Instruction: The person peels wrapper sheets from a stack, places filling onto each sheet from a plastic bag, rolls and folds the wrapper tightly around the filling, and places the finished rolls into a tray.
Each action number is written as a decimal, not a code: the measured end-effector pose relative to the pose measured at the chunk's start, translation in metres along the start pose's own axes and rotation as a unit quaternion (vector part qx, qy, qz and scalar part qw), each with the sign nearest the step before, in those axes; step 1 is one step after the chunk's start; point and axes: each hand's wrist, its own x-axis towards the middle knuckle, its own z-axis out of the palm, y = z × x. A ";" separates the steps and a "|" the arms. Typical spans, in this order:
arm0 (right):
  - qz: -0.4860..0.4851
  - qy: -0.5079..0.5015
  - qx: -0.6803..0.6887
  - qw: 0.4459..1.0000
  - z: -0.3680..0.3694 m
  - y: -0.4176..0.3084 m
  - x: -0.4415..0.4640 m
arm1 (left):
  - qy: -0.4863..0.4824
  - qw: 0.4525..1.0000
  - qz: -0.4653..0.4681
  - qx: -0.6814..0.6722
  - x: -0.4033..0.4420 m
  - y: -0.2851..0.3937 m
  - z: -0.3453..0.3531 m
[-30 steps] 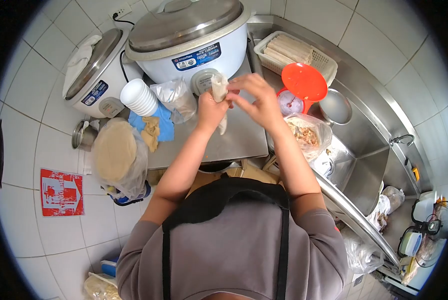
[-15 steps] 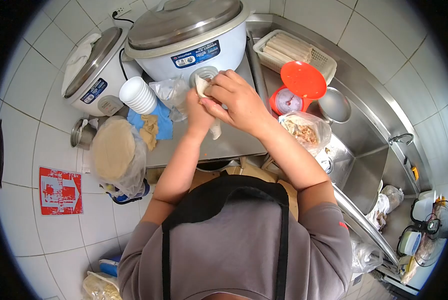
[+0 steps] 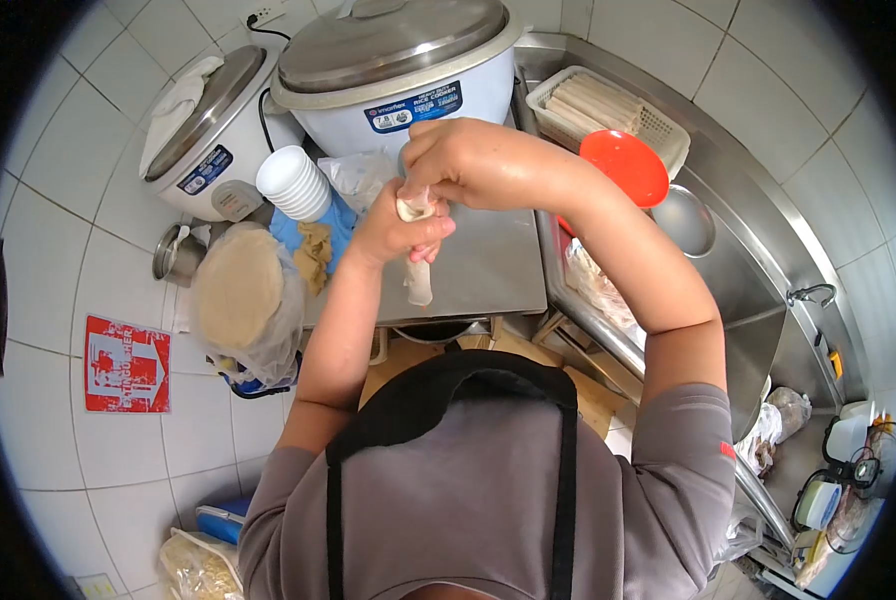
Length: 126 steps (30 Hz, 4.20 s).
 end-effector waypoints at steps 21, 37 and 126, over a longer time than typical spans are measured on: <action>0.088 -0.079 -0.135 0.984 0.015 0.004 0.050 | 0.092 0.995 0.015 -0.041 0.002 -0.006 -0.006; 0.040 -0.025 -0.135 0.990 -0.012 -0.004 0.052 | 0.200 0.974 0.104 0.038 0.006 0.019 0.000; 0.214 0.050 -0.161 0.962 0.054 0.031 -0.030 | 0.159 0.896 -0.027 -0.413 -0.033 0.001 -0.036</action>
